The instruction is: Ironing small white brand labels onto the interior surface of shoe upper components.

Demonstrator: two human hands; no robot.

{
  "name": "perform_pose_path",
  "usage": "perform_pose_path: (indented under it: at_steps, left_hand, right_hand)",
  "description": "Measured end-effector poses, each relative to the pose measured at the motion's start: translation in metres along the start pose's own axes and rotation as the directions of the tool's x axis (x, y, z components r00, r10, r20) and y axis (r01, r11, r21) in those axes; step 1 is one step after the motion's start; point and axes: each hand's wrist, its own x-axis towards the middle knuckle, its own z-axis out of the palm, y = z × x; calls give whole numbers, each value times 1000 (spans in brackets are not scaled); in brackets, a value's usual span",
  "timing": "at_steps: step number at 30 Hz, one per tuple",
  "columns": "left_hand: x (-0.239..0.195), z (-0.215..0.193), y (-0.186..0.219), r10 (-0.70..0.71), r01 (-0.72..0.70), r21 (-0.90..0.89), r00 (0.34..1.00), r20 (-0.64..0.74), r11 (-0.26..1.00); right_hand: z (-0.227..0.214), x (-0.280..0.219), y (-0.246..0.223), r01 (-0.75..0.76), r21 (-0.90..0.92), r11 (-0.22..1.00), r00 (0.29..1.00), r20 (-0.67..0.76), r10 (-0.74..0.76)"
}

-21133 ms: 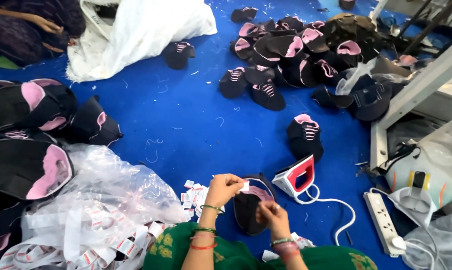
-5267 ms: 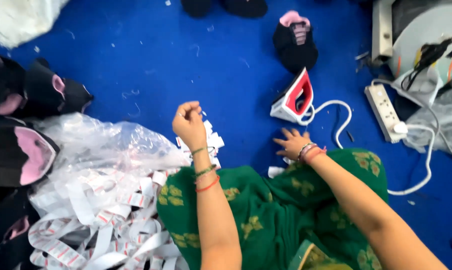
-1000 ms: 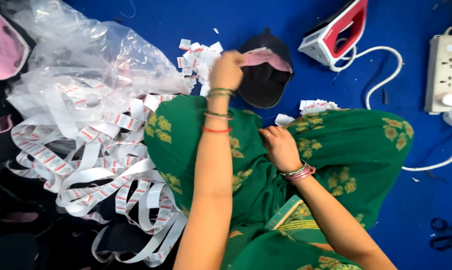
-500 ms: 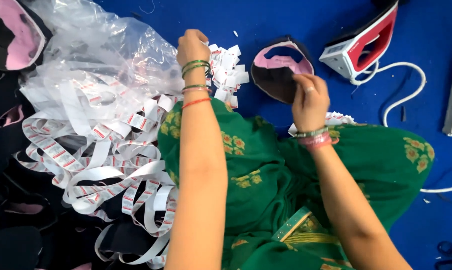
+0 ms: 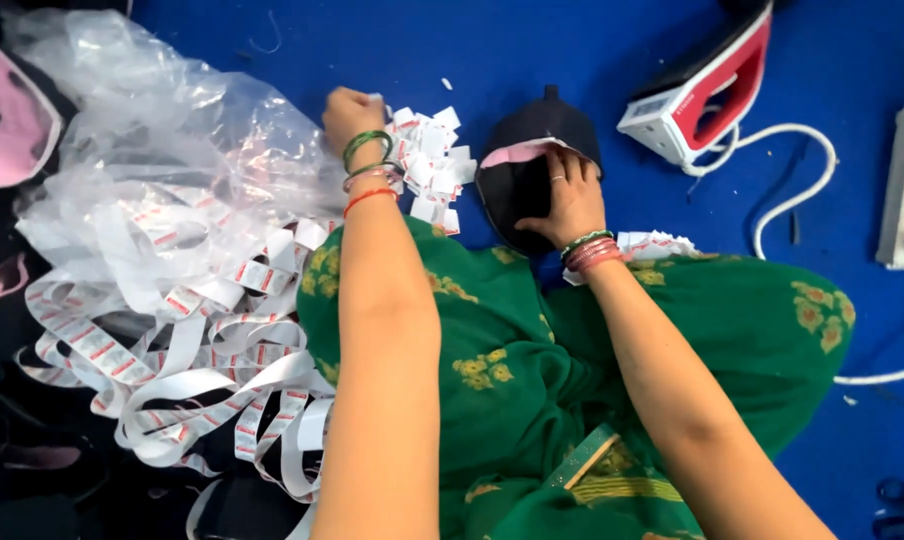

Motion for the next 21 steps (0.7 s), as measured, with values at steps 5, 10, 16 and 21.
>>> perform_pose_path:
  at_steps: [5,10,16,21]
  left_hand:
    - [-58,-21,54,326,-320,-254,945,-20,913]
    - [-159,9,83,679,-565,-380,567,467,733]
    - [-191,49,87,735,-743,-120,600,317,658]
    - [-175,50,96,669,-668,-139,661,341,731]
  right_hand:
    - [10,-7,6,40,-54,998,999,11,-40]
    - [24,-13,10,64,-87,994,997,46,-61]
    - [34,-25,17,138,-44,989,990,-36,-140]
    - [24,-25,14,129,109,986,989,-86,-120]
